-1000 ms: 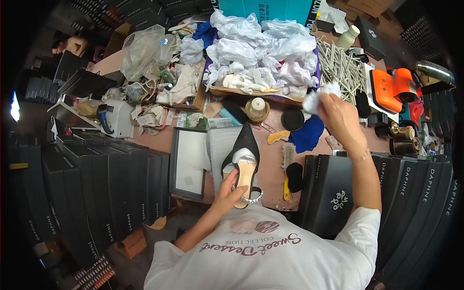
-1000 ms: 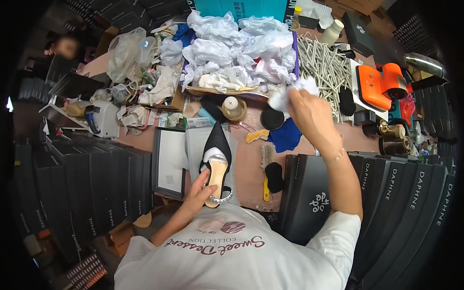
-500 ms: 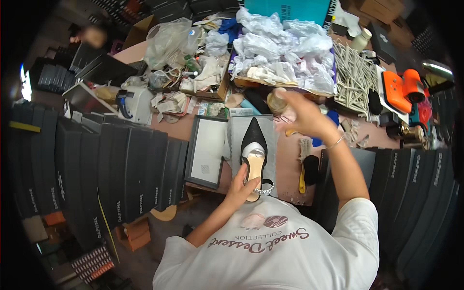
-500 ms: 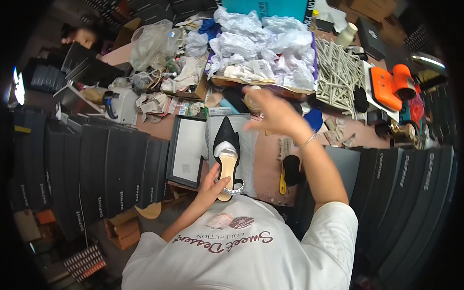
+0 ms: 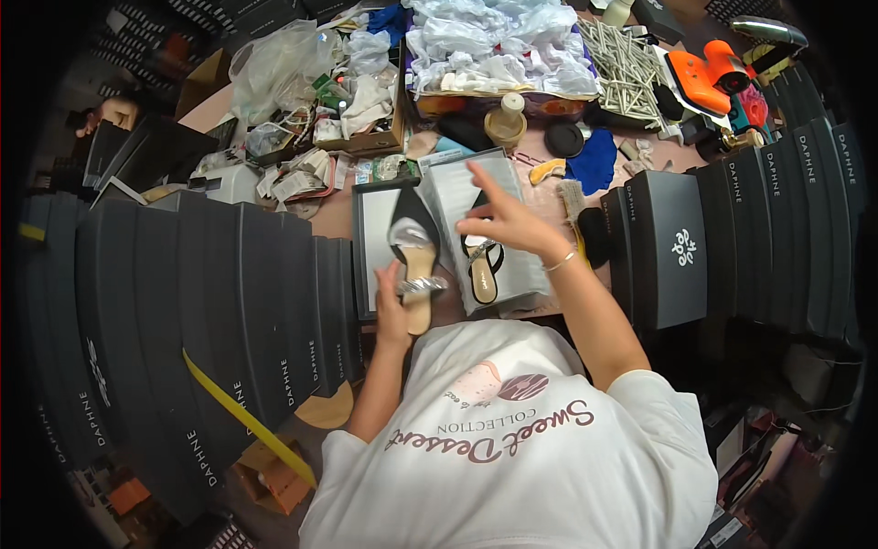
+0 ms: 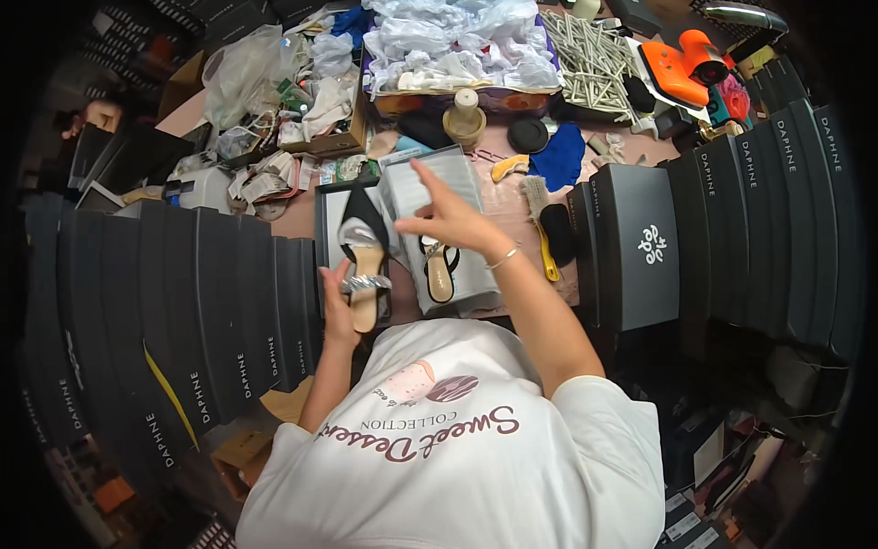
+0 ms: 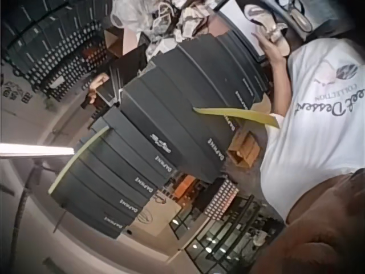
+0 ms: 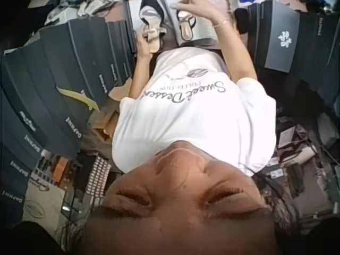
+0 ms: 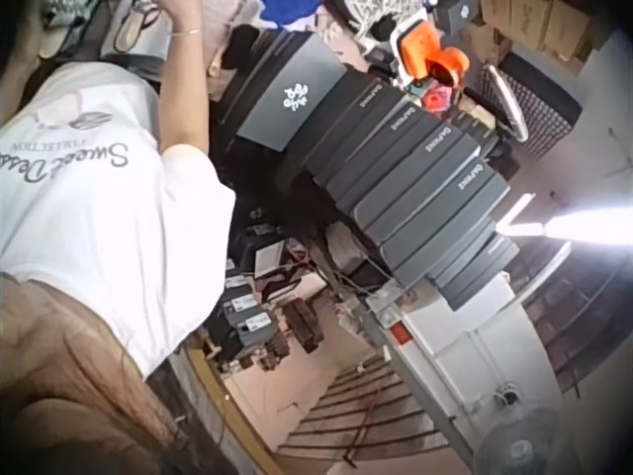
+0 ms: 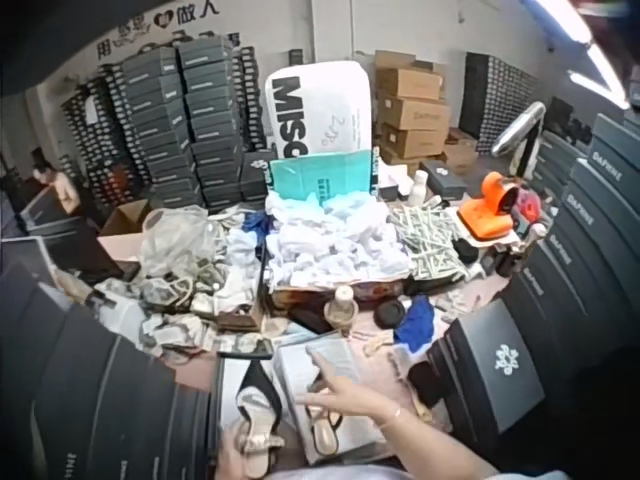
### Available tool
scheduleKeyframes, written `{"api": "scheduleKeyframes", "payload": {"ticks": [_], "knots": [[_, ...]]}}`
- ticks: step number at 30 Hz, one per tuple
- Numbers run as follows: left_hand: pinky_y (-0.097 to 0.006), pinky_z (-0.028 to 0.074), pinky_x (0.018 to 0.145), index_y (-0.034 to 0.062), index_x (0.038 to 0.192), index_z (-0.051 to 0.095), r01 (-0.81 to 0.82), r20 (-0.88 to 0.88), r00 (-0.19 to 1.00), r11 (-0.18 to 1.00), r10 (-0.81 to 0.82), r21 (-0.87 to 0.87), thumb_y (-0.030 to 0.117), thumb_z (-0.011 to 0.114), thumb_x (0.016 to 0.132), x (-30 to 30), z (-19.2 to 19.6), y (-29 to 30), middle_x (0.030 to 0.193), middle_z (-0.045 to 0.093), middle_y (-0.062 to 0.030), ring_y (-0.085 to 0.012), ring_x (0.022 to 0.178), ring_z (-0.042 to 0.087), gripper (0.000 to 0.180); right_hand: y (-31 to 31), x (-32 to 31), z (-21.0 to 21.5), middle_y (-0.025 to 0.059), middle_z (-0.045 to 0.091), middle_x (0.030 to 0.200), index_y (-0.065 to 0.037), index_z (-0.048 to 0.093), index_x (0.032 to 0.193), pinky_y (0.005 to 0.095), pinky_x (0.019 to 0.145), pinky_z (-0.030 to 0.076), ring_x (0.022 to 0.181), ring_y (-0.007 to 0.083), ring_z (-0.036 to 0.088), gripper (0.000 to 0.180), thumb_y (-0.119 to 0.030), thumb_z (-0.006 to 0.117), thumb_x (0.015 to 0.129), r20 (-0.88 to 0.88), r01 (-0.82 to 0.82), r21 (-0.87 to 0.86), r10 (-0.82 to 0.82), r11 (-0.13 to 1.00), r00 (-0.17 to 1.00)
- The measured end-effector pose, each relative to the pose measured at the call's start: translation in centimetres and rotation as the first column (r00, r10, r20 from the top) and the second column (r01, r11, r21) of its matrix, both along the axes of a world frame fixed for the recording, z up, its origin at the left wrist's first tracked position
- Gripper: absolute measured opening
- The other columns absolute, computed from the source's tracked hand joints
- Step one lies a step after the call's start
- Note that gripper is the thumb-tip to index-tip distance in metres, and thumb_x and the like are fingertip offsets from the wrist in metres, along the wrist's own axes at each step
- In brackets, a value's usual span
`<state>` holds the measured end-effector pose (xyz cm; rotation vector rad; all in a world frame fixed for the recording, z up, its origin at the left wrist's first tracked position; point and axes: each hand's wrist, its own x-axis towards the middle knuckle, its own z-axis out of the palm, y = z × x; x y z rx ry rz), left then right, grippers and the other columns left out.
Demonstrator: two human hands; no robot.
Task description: The person is checking the quality of shoes and packaging them into boxes with tissue paper and protective bags.
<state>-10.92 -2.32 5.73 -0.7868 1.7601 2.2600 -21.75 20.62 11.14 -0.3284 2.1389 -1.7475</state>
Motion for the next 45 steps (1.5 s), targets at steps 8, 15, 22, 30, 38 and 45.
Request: {"api": "scheduleKeyframes", "payload": {"ticks": [8,15,22,30,38,45], "knots": [[-0.040,0.036,0.101,0.0047,0.139,0.035,-0.088,0.102,0.992,0.978,0.069,0.187,0.064,0.040,0.090,-0.8,-9.8,-5.5,0.132,0.047,-0.0141,-0.0259,0.119,0.046,0.077,2.3,9.3,-8.1,0.0267,0.052,0.125,-0.002,0.034,0.139,0.0308,0.074,0.052,0.095,0.0235,0.064,0.065,-0.016,0.066,0.085,0.281,0.158,0.195,-0.210,0.968,0.936],[-0.051,0.031,0.103,0.0037,0.141,0.027,0.284,0.164,0.848,0.172,-0.504,-0.943,0.027,0.072,0.074,0.0,-4.6,-1.1,0.141,0.028,-0.0262,-0.0418,0.131,0.030,0.084,4.0,10.9,-8.1,0.0166,0.064,0.097,0.001,0.054,0.120,0.0320,0.072,0.052,0.081,0.0224,0.064,0.040,-0.015,0.063,0.085,0.211,0.036,0.219,-0.084,0.975,0.974],[-0.049,0.036,0.103,0.0046,0.144,0.017,0.569,0.476,0.786,0.162,-0.395,-0.806,0.016,0.074,0.072,-3.0,-6.4,-0.7,0.149,0.013,-0.0239,-0.0448,0.132,0.026,0.093,11.8,9.6,-7.5,0.0217,0.056,0.115,0.000,0.056,0.116,0.0404,0.092,0.044,0.107,0.0370,0.054,0.037,-0.009,0.059,0.081,-0.312,0.467,0.545,-0.349,0.696,0.884],[-0.046,0.036,0.103,0.0066,0.144,0.018,0.305,0.238,0.927,0.213,-0.290,-0.928,-0.002,0.064,0.066,-2.3,-9.2,-2.2,0.143,0.024,-0.0248,-0.0471,0.125,0.034,0.091,18.2,7.1,-14.9,0.0302,0.041,0.131,-0.009,0.041,0.134,0.0476,0.092,0.045,0.111,0.0465,0.049,0.062,-0.004,0.062,0.076,-0.269,0.344,0.822,-0.223,0.454,0.937],[-0.041,0.058,0.070,0.0071,0.142,0.024,0.138,-0.164,0.981,0.970,-0.105,0.199,0.002,0.054,0.074,-3.5,5.1,-1.3,0.124,0.049,-0.0154,-0.0274,0.100,0.058,0.075,16.9,0.6,-9.7,0.0242,0.045,0.126,-0.007,0.046,0.133,0.0469,0.093,0.040,0.113,0.0414,0.048,0.044,-0.017,0.050,0.090,-0.518,0.623,0.505,-0.367,0.598,0.773],[-0.039,0.055,0.082,0.0058,0.136,0.025,0.253,-0.194,0.964,0.841,-0.180,0.478,0.012,0.059,0.085,-3.1,7.4,7.6,0.113,0.052,-0.0174,-0.0235,0.098,0.058,0.062,19.0,-12.2,-14.3,0.0130,0.053,0.121,-0.017,0.053,0.128,0.0451,0.082,0.041,0.104,0.0310,0.052,0.042,-0.022,0.058,0.087,-0.540,0.531,0.756,-0.093,0.384,0.836]]}}
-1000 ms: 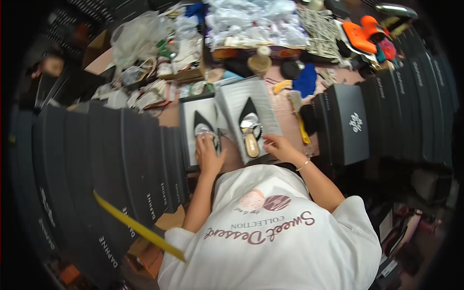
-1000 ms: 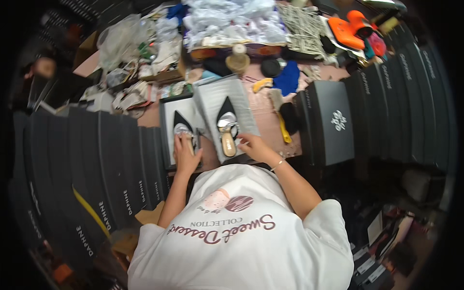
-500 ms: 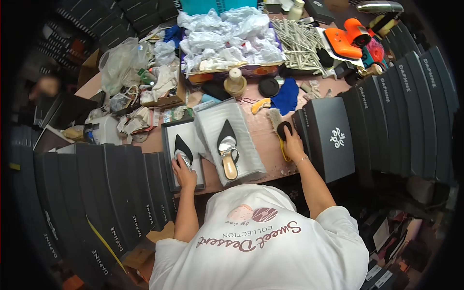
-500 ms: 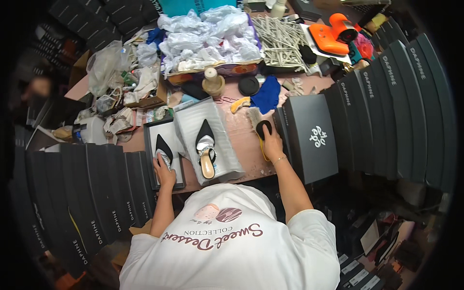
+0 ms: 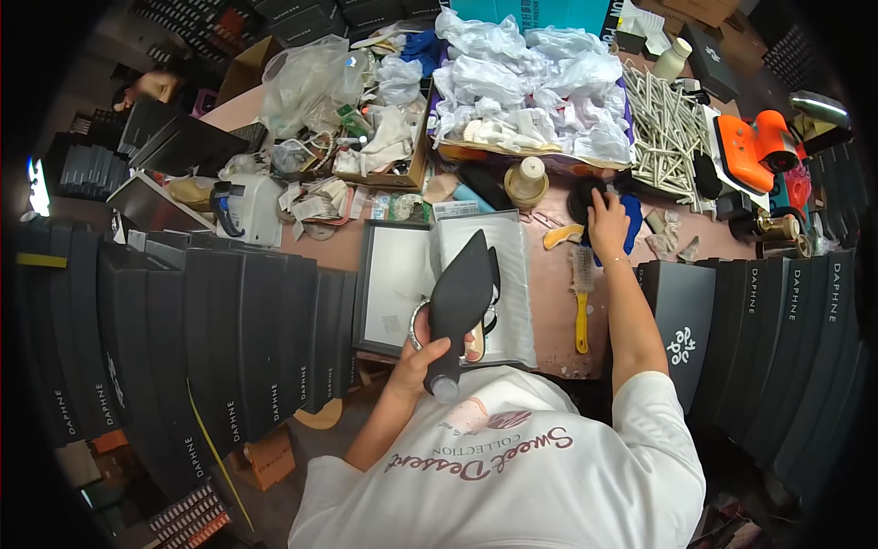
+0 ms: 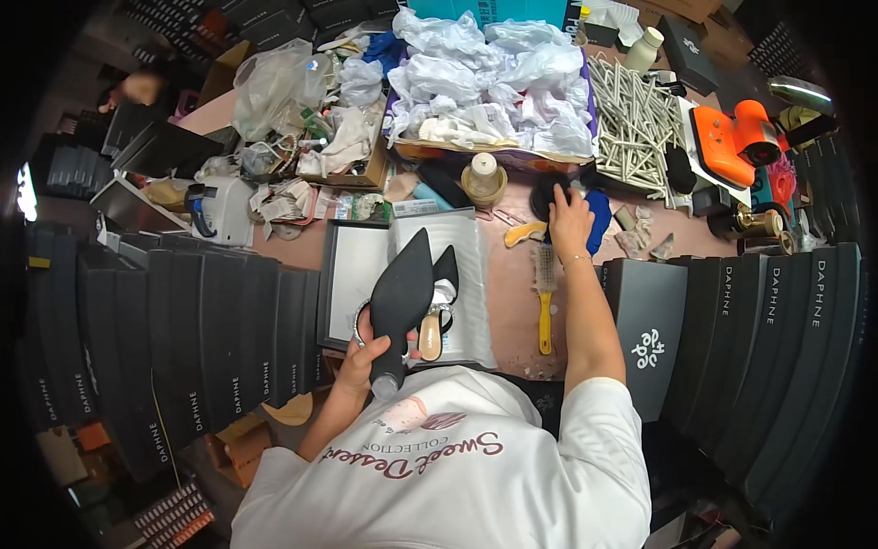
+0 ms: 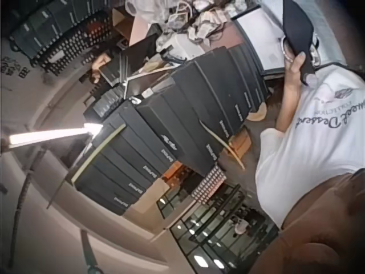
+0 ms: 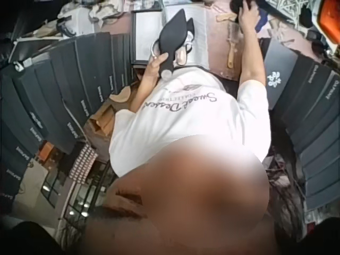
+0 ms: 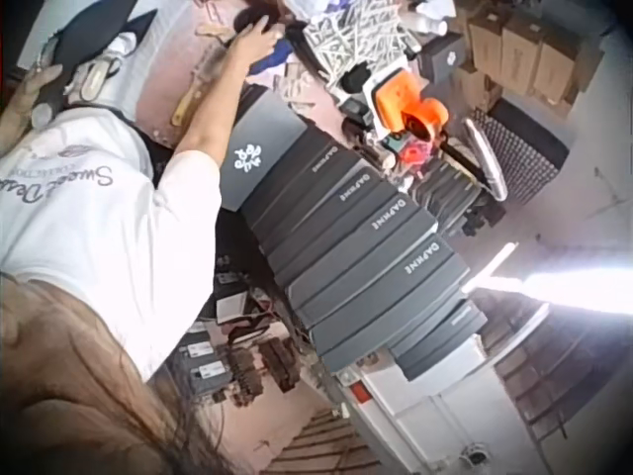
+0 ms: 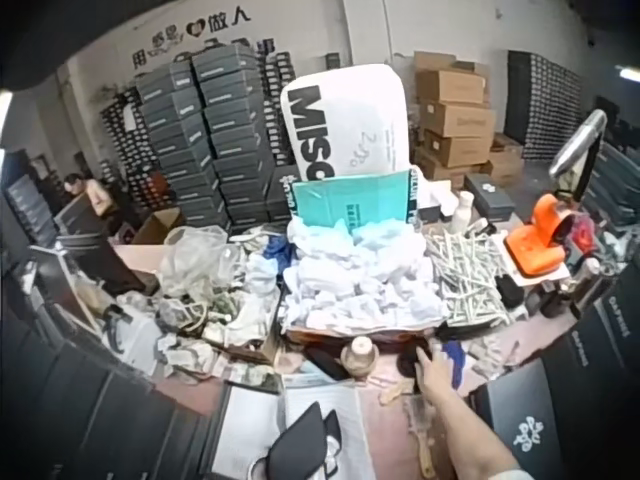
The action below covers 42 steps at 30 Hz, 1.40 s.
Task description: The person is checking the quality of shoes and packaging them into boxes with tissue paper and protective bags.
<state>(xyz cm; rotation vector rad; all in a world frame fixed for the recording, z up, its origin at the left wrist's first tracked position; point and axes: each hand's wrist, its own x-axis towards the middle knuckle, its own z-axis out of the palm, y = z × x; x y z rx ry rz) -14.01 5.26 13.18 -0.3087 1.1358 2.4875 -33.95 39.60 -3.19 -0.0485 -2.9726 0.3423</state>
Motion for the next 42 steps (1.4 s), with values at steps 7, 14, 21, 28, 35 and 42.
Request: {"api": "scheduleKeyframes", "payload": {"ticks": [7,14,21,28,35,42], "knots": [[-0.044,0.053,0.086,0.0073,0.137,0.027,0.022,0.038,0.999,0.998,-0.024,0.051,0.014,0.061,0.084,1.0,-0.5,1.4,0.118,0.049,-0.0156,-0.0233,0.106,0.054,0.064,-0.6,3.6,1.8,0.0156,0.054,0.117,-0.009,0.055,0.125,0.0412,0.088,0.042,0.106,0.0333,0.052,0.040,-0.021,0.058,0.087,-0.167,0.049,-0.310,-0.105,0.949,0.980],[-0.042,0.053,0.084,0.0054,0.137,0.031,0.082,0.016,0.996,0.995,-0.083,0.064,0.015,0.059,0.085,0.9,-1.3,0.9,0.119,0.050,-0.0174,-0.0246,0.102,0.056,0.060,-5.7,11.1,0.4,0.0142,0.058,0.119,0.000,0.053,0.121,0.0346,0.089,0.049,0.104,0.0241,0.059,0.038,-0.024,0.054,0.091,0.406,0.408,-0.579,0.184,-0.706,0.895],[-0.040,0.053,0.083,0.0076,0.140,0.027,0.132,0.006,0.991,0.987,-0.133,0.097,0.030,0.057,0.091,2.2,-1.2,0.5,0.122,0.049,-0.0142,-0.0218,0.103,0.056,0.061,-4.3,14.0,-7.6,0.0149,0.060,0.115,0.003,0.055,0.120,0.0344,0.090,0.046,0.105,0.0265,0.059,0.038,-0.022,0.054,0.091,0.502,0.484,-0.863,0.129,0.143,0.855],[-0.043,0.051,0.088,0.0101,0.146,0.017,0.219,-0.008,0.976,0.975,-0.219,0.042,0.037,0.054,0.093,3.4,-1.6,0.2,0.126,0.047,-0.0143,-0.0245,0.107,0.055,0.069,-11.1,15.9,11.4,0.0107,0.059,0.117,-0.007,0.032,0.141,0.0359,0.088,0.049,0.103,0.0152,0.059,0.056,-0.039,0.048,0.097,0.245,0.422,-0.817,0.426,-0.392,0.871],[-0.038,0.036,0.105,-0.0005,0.141,0.030,0.115,0.128,0.986,0.990,-0.105,-0.078,0.064,0.031,0.092,-1.8,-3.0,-3.2,0.135,0.044,-0.0197,-0.0280,0.124,0.045,0.081,-14.8,16.0,10.3,0.0018,0.061,0.105,-0.005,0.053,0.117,0.0265,0.080,0.049,0.092,0.0103,0.059,0.036,-0.035,0.047,0.098,0.167,0.504,-0.785,0.660,-0.360,0.732],[-0.036,0.056,0.077,0.0038,0.135,0.038,0.316,0.327,0.861,0.913,-0.391,0.260,0.040,0.048,0.089,-2.1,-5.0,0.7,0.118,0.057,-0.0205,-0.0295,0.094,0.064,0.060,-13.0,13.9,12.6,0.0044,0.060,0.065,0.002,0.061,0.084,0.0257,0.051,0.046,0.055,0.0099,0.056,0.032,-0.028,0.054,0.094,0.317,-0.001,-0.899,0.654,0.437,0.687]]}}
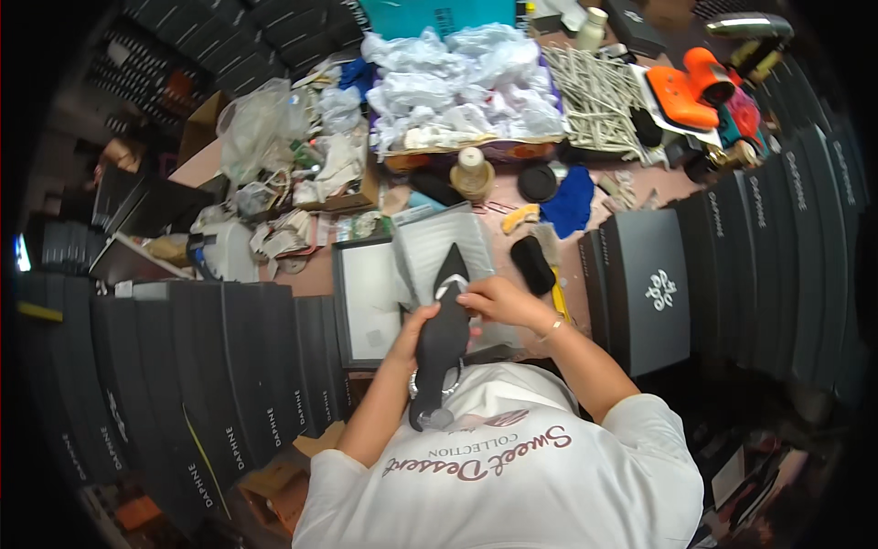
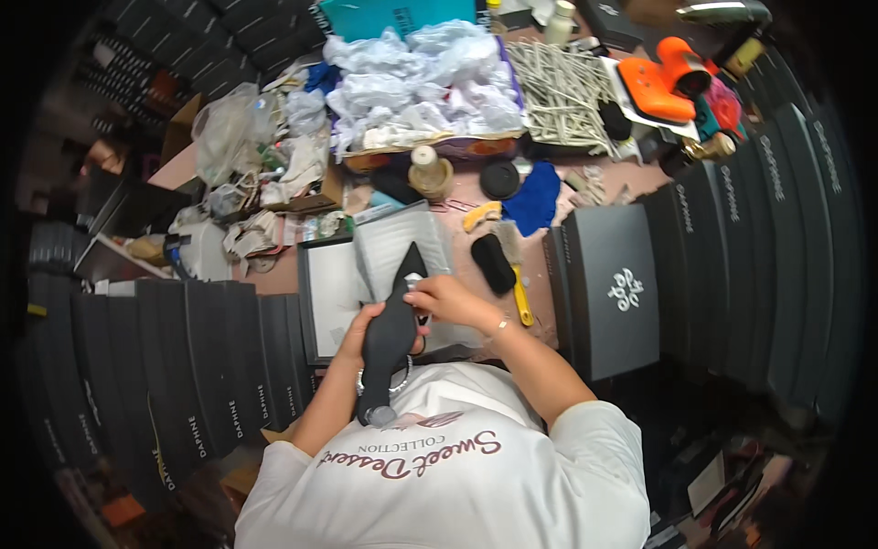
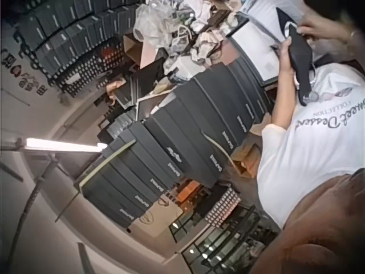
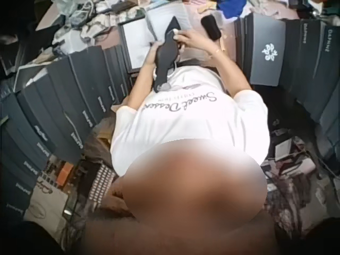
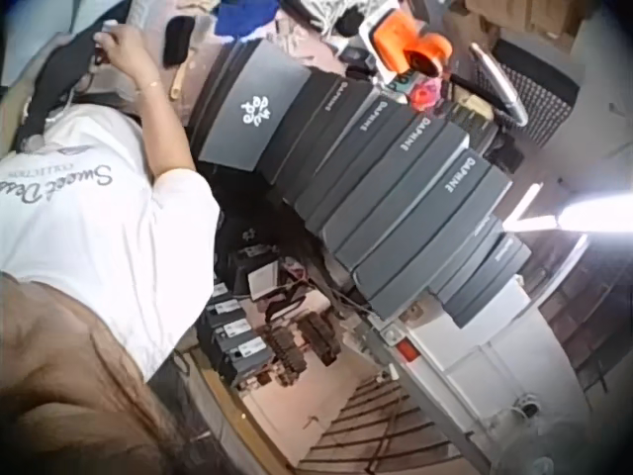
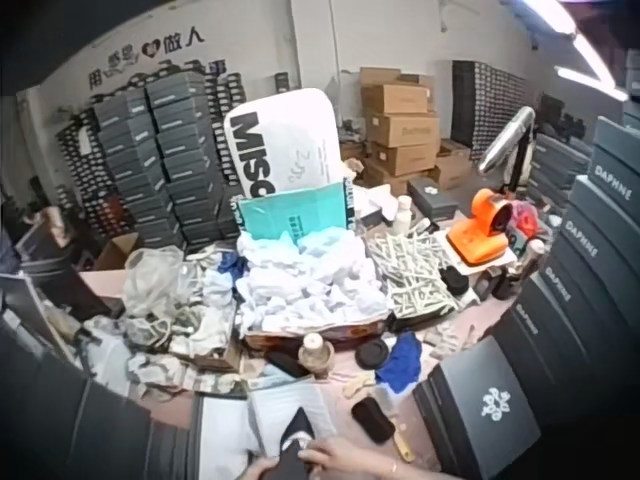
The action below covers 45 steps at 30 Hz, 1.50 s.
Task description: The person is checking the quality of shoes and packaging them into boxes with tissue paper and protective bags.
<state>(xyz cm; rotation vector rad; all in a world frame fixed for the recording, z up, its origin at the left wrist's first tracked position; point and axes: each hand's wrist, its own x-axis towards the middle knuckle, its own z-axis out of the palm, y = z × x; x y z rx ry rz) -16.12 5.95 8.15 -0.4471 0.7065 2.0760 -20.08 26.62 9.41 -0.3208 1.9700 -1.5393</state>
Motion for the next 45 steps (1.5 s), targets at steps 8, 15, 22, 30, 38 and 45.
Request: {"api": "scheduleKeyframes", "payload": {"ticks": [8,15,22,30,38,45], "knots": [[-0.036,0.054,0.083,0.0058,0.139,0.036,-0.189,-0.036,0.980,0.975,0.194,0.115,0.040,0.043,0.091,1.6,-0.2,-0.8,0.123,0.054,-0.0218,-0.0334,0.104,0.060,0.060,-0.1,-9.0,-0.4,0.0141,0.065,0.082,0.002,0.064,0.093,0.0323,0.066,0.050,0.074,0.0236,0.064,0.019,-0.015,0.057,0.088,-0.300,0.153,0.023,-0.139,0.988,0.944],[-0.041,0.051,0.087,0.0014,0.140,0.030,-0.362,-0.051,0.930,0.931,0.364,0.048,0.041,0.041,0.091,3.0,-0.3,-5.1,0.121,0.052,-0.0239,-0.0338,0.103,0.059,0.063,-10.9,-22.0,-8.8,0.0166,0.064,0.090,-0.004,0.066,0.091,0.0420,0.074,0.051,0.085,0.0334,0.064,0.018,-0.007,0.053,0.080,-0.687,-0.007,0.487,0.389,0.873,0.614],[-0.042,0.051,0.087,0.0018,0.140,0.031,-0.475,-0.021,0.879,0.880,0.475,0.013,0.042,0.041,0.091,4.3,-1.1,-8.4,0.122,0.052,-0.0232,-0.0340,0.104,0.059,0.064,-16.2,-24.3,-15.3,0.0121,0.063,0.097,-0.008,0.065,0.095,0.0392,0.073,0.053,0.089,0.0298,0.065,0.018,-0.013,0.053,0.083,-0.534,0.133,0.771,0.519,0.622,0.668],[-0.041,0.051,0.087,-0.0024,0.136,0.035,-0.548,-0.017,0.833,0.830,0.552,0.103,0.042,0.044,0.087,3.0,-1.4,-8.9,0.124,0.051,-0.0204,-0.0316,0.103,0.058,0.066,-12.9,-20.8,-7.8,0.0075,0.064,0.097,-0.007,0.060,0.102,0.0350,0.073,0.052,0.086,0.0225,0.065,0.020,-0.012,0.064,0.082,-0.490,0.133,0.214,-0.011,0.968,0.872],[-0.037,0.054,0.080,-0.0068,0.138,0.030,-0.440,-0.093,0.881,0.876,0.464,0.200,0.044,0.046,0.084,-0.5,1.4,-5.7,0.126,0.052,-0.0205,-0.0303,0.096,0.061,0.075,-7.7,-5.0,-3.4,0.0067,0.059,0.114,-0.005,0.044,0.124,0.0341,0.087,0.053,0.102,0.0187,0.061,0.037,-0.007,0.059,0.090,0.625,0.584,-0.621,-0.118,0.524,0.771],[-0.043,0.054,0.083,-0.0080,0.135,0.035,-0.249,-0.144,0.947,0.941,0.286,0.229,0.042,0.045,0.086,-1.5,1.3,-4.0,0.126,0.050,-0.0220,-0.0345,0.100,0.061,0.070,-2.4,-0.5,-1.9,0.0062,0.061,0.111,-0.003,0.053,0.119,0.0326,0.085,0.052,0.101,0.0171,0.061,0.029,-0.008,0.058,0.090,0.563,0.565,-0.608,-0.198,0.557,0.802]]}}
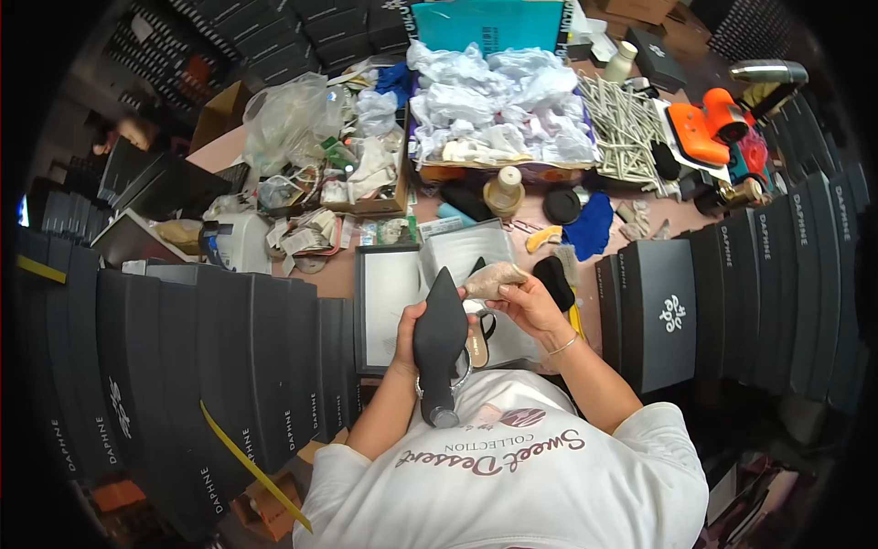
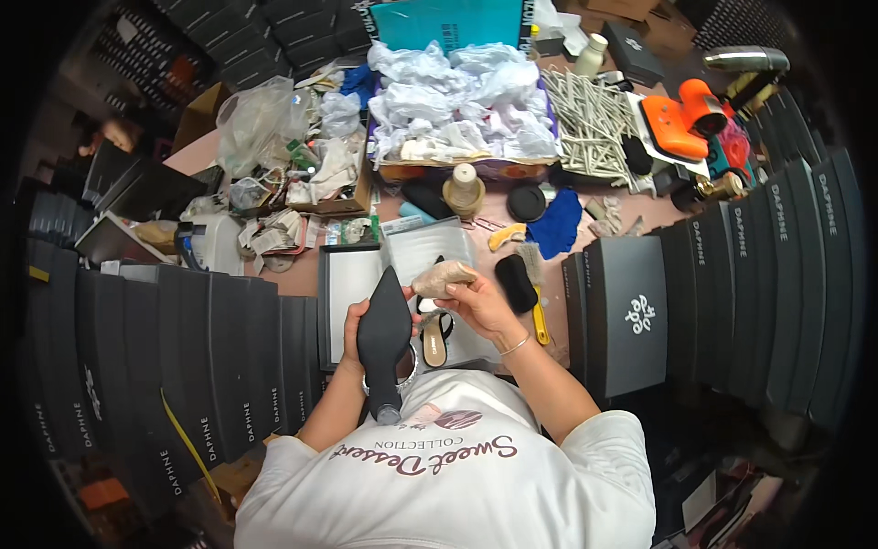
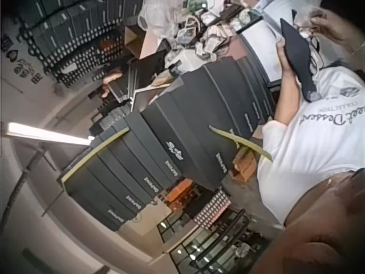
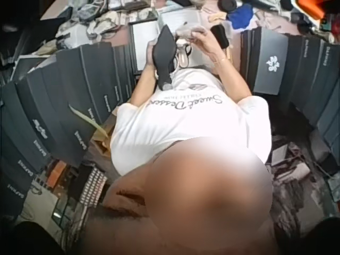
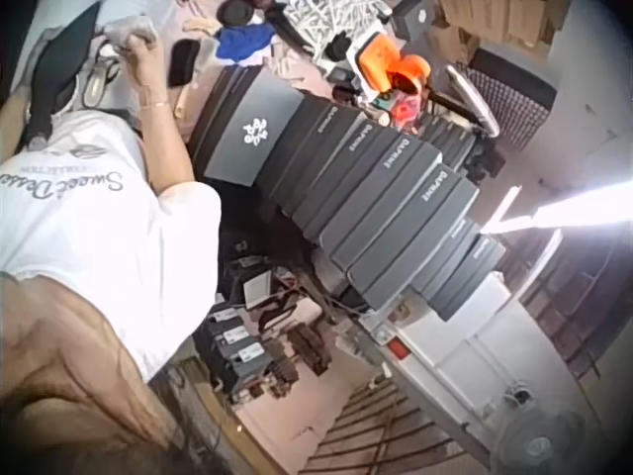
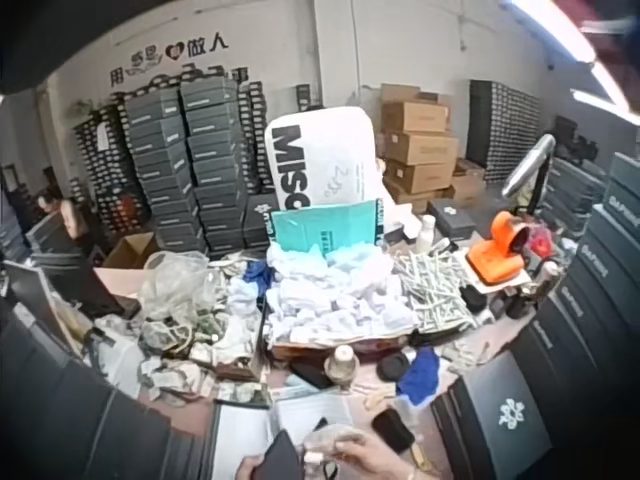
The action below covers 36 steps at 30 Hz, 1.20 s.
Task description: The person is checking the quality of shoes and packaging them into boxes with tissue paper and protective bags.
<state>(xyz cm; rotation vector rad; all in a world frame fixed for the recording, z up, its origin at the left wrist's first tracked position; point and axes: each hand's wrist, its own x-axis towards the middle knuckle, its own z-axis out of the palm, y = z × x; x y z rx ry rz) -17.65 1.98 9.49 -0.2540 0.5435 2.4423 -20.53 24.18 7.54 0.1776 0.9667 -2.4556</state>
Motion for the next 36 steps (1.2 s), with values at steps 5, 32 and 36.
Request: {"api": "scheduleKeyframes", "payload": {"ticks": [5,32,36], "knots": [[-0.038,0.053,0.083,-0.0044,0.135,0.038,0.138,-0.013,0.990,0.971,-0.143,-0.193,0.042,0.044,0.087,-0.4,1.3,1.3,0.119,0.055,-0.0215,-0.0301,0.092,0.063,0.067,0.7,1.2,0.3,0.0038,0.061,0.101,-0.004,0.053,0.118,0.0258,0.073,0.050,0.088,0.0107,0.060,0.032,-0.010,0.060,0.087,-0.007,0.040,0.194,-0.039,0.980,0.999],[-0.033,0.051,0.090,-0.0080,0.128,0.044,0.146,0.011,0.989,0.972,-0.147,-0.183,0.042,0.040,0.088,0.3,0.5,2.1,0.116,0.058,-0.0242,-0.0290,0.100,0.063,0.064,-0.8,3.6,1.4,0.0016,0.059,0.093,-0.004,0.054,0.109,0.0223,0.070,0.049,0.083,0.0073,0.057,0.018,-0.014,0.056,0.093,-0.306,0.096,0.408,0.037,0.908,0.951],[-0.031,0.050,0.088,-0.0048,0.131,0.042,0.094,-0.015,0.995,0.988,-0.097,-0.126,0.040,0.040,0.089,0.3,0.7,2.0,0.119,0.057,-0.0241,-0.0254,0.104,0.060,0.061,-1.5,3.0,2.6,0.0035,0.056,0.102,-0.005,0.049,0.116,0.0244,0.075,0.049,0.089,0.0094,0.056,0.023,-0.017,0.051,0.096,-0.108,-0.075,0.331,0.117,0.941,0.987]]}}
